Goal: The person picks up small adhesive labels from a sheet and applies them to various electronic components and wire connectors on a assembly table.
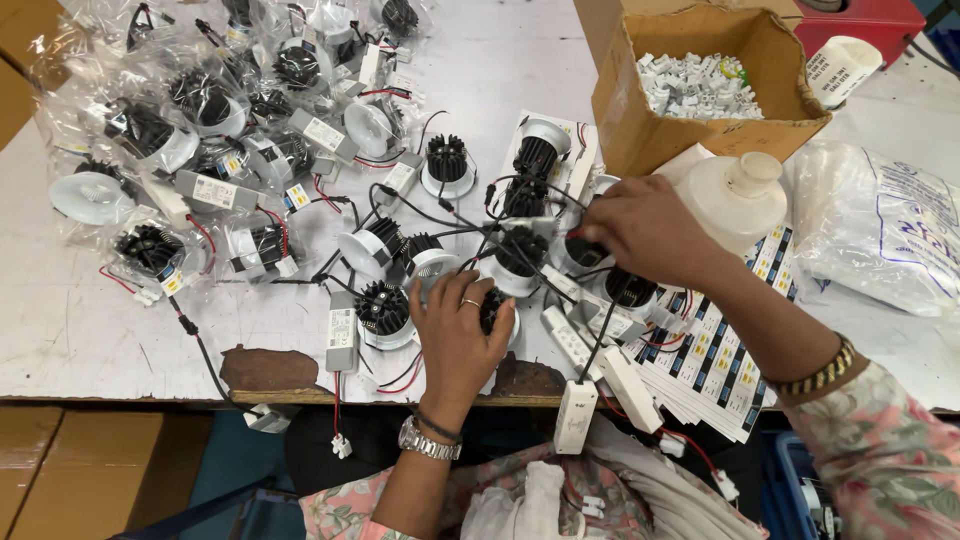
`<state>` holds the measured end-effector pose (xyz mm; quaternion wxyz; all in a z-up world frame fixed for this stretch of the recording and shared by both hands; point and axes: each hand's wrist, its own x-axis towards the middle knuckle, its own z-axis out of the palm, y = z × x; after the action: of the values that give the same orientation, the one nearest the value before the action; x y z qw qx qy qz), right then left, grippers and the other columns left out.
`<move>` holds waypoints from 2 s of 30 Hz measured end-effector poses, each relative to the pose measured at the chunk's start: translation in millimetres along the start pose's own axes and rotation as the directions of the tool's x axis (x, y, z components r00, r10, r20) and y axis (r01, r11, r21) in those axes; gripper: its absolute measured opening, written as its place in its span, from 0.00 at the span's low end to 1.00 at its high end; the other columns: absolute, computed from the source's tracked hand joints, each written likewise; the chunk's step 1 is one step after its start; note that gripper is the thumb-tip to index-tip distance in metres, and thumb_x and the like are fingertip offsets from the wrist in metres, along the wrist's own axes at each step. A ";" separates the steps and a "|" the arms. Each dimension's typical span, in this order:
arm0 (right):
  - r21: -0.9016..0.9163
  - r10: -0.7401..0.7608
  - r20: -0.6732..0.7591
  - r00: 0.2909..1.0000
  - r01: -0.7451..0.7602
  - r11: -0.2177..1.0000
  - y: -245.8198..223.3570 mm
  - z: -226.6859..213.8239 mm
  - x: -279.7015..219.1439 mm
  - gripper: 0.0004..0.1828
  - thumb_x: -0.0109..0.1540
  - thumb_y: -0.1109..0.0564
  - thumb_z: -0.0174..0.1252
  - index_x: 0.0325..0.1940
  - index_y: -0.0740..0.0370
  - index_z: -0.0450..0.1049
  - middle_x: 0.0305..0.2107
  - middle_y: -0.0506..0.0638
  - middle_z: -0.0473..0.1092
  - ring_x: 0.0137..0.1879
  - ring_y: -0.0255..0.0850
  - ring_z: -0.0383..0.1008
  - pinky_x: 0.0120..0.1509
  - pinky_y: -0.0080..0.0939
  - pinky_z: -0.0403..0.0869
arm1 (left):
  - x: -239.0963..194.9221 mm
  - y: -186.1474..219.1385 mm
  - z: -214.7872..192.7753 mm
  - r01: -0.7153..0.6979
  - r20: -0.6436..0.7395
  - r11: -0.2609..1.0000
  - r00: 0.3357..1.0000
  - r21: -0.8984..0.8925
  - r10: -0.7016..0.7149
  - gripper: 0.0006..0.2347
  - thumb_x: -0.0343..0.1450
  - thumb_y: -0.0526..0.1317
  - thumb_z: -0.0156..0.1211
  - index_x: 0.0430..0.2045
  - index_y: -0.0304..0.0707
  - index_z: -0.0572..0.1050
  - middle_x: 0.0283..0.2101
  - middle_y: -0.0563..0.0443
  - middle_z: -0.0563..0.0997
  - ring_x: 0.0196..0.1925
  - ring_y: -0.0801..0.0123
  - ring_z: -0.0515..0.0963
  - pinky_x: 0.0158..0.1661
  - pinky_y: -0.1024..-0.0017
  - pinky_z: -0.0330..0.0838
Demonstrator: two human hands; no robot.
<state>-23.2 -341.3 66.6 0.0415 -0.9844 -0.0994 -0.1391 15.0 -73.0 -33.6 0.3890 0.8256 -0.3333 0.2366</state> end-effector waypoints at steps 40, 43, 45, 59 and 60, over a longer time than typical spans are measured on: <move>0.084 -0.037 -0.192 0.981 0.054 0.995 -77.7 10.1 -68.0 0.05 0.54 0.60 0.62 0.34 0.55 0.77 0.29 0.46 0.73 0.39 0.45 0.75 0.40 0.46 0.73 | 101.5 48.1 26.7 -0.052 0.140 0.996 0.988 -0.066 0.061 0.12 0.72 0.46 0.69 0.24 0.39 0.75 0.21 0.49 0.79 0.27 0.57 0.79 0.34 0.59 0.70; 0.144 0.049 -0.262 0.964 -0.011 0.989 -73.6 1.5 -73.0 0.04 0.58 0.59 0.62 0.37 0.55 0.78 0.32 0.45 0.74 0.40 0.44 0.76 0.41 0.46 0.74 | 99.1 42.8 26.2 0.055 0.257 0.961 0.966 -0.270 0.017 0.09 0.71 0.45 0.68 0.29 0.38 0.78 0.38 0.43 0.82 0.40 0.54 0.81 0.42 0.59 0.74; 0.160 0.146 -0.263 0.954 -0.106 0.981 -68.5 -4.5 -75.6 0.03 0.61 0.57 0.62 0.39 0.54 0.80 0.31 0.46 0.74 0.38 0.46 0.76 0.38 0.47 0.73 | 92.1 36.8 23.8 -0.137 0.132 0.907 0.970 -0.398 0.204 0.05 0.70 0.38 0.67 0.29 0.36 0.80 0.55 0.34 0.79 0.52 0.49 0.80 0.51 0.59 0.74; 0.223 0.108 -0.313 0.944 -0.038 0.974 -68.5 -6.6 -77.8 0.03 0.61 0.59 0.63 0.39 0.58 0.79 0.30 0.48 0.74 0.37 0.46 0.74 0.40 0.46 0.72 | 80.1 45.5 17.0 -0.331 0.383 0.942 0.865 -0.053 0.325 0.24 0.57 0.41 0.72 0.49 0.40 0.79 0.65 0.40 0.68 0.56 0.53 0.71 0.48 0.55 0.62; 0.231 0.110 -0.310 0.944 -0.038 0.972 -68.7 -6.5 -76.7 0.03 0.61 0.59 0.63 0.39 0.58 0.79 0.30 0.48 0.74 0.37 0.46 0.74 0.40 0.47 0.72 | 79.8 46.7 15.7 -0.321 0.389 0.945 0.864 -0.063 0.319 0.27 0.56 0.42 0.72 0.52 0.42 0.79 0.64 0.39 0.68 0.54 0.51 0.70 0.47 0.54 0.62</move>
<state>-111.4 -289.0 54.8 0.1722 -0.9408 -0.0690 -0.2836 35.9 -137.0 31.8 0.2677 0.7903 -0.5362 0.1276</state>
